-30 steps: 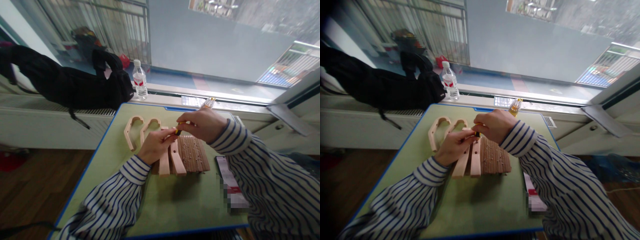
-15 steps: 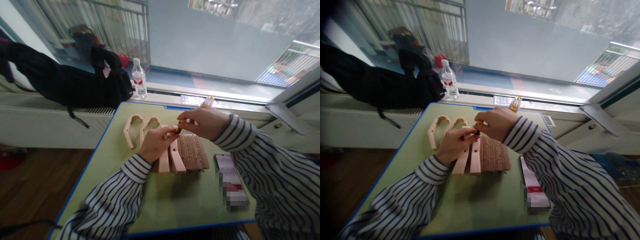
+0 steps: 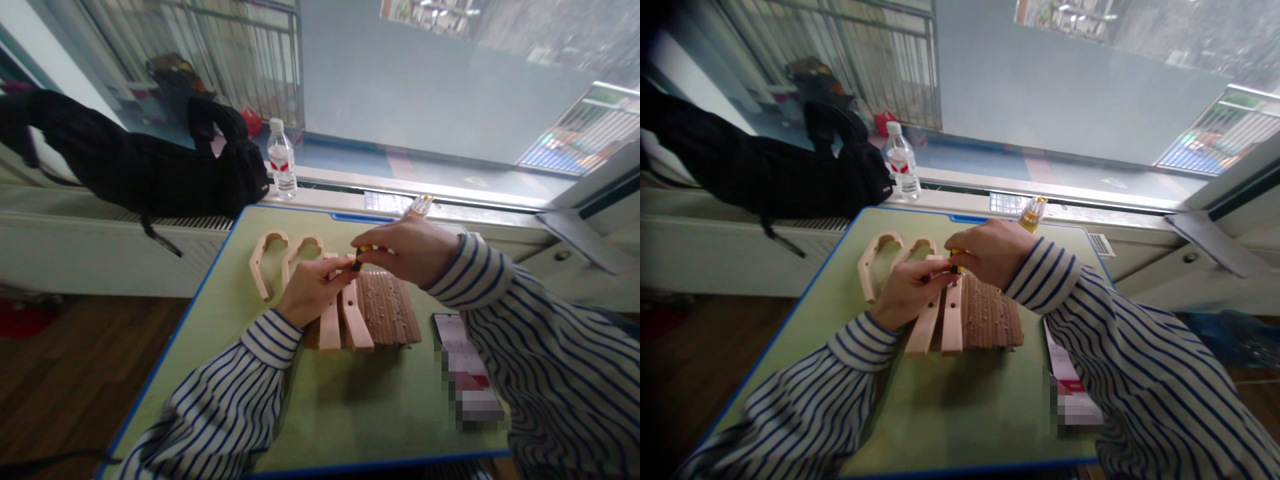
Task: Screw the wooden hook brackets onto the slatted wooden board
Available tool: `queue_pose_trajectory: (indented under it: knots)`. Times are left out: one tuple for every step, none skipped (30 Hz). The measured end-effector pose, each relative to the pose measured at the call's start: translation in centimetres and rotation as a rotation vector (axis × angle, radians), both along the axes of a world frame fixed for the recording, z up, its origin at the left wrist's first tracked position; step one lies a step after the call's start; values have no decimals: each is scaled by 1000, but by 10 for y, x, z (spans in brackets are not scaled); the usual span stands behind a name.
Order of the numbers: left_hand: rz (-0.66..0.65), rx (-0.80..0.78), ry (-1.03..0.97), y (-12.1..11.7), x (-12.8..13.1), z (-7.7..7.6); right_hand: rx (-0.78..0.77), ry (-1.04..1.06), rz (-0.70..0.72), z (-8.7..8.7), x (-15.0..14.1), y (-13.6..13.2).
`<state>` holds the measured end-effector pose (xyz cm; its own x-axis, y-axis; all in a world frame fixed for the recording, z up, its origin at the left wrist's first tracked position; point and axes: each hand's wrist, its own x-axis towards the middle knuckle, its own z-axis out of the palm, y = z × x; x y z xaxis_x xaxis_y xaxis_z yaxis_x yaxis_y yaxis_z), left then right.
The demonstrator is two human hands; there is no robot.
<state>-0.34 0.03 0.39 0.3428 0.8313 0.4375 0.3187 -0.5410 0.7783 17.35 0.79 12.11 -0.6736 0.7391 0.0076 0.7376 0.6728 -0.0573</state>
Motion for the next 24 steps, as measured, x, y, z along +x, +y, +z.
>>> queue_pose_trajectory:
  knots:
    - [-14,-11,-4,0,0,0,3,2,-6,0,0,0]
    - [-28,-22,-9,1,-1,-1,7,2,-16,-1,0,-1]
    - [-41,-35,-15,1,-1,-2,14,1,-26,-1,0,-1]
    - [-52,-47,-22,1,-1,-3,21,-1,-37,-2,-1,-1]
    - [-62,-58,-28,2,-1,-3,28,-2,-48,-3,-2,-1]
    - [-71,-67,-32,2,-2,-4,37,-3,-58,-3,-2,-2]
    - [-79,-75,-35,2,-2,-5,44,-2,-68,-4,-3,-2]
    - [-87,-80,-39,3,-2,-5,50,3,-77,-6,-4,-2]
    - [-95,-85,-44,3,-2,-5,54,11,-86,-7,-5,-3]
    - [-103,-88,-51,3,-2,-5,61,22,-96,-8,-5,-3]
    - [-110,-90,-58,4,-2,-5,69,33,-105,-9,-5,-4]
    - [-116,-91,-61,4,-2,-5,76,46,-111,-10,-5,-4]
    - [-118,-92,-59,4,-2,-5,83,57,-116,-11,-5,-5]
    - [-114,-91,-47,4,-2,-4,88,63,-119,-11,-4,-5]
    - [-100,-85,-26,3,-2,-4,89,66,-120,-12,-4,-4]
    - [-77,-75,1,3,-1,-4,89,67,-119,-12,-3,-4]
    - [-48,-58,31,2,-1,-4,86,68,-115,-13,-2,-4]
    - [-14,-34,60,2,0,-4,84,72,-110,-13,-2,-4]
    - [22,-7,84,1,0,-3,81,78,-104,-13,-2,-3]
    - [55,22,103,0,1,-3,79,87,-97,-13,-2,-3]
    - [83,49,114,0,2,-2,76,96,-90,-14,-3,-4]
    - [108,73,120,-1,2,0,71,102,-84,-13,-3,-4]
    - [129,94,123,-2,2,1,67,103,-79,-13,-4,-4]
    - [143,110,125,-2,2,3,65,101,-76,-13,-4,-5]
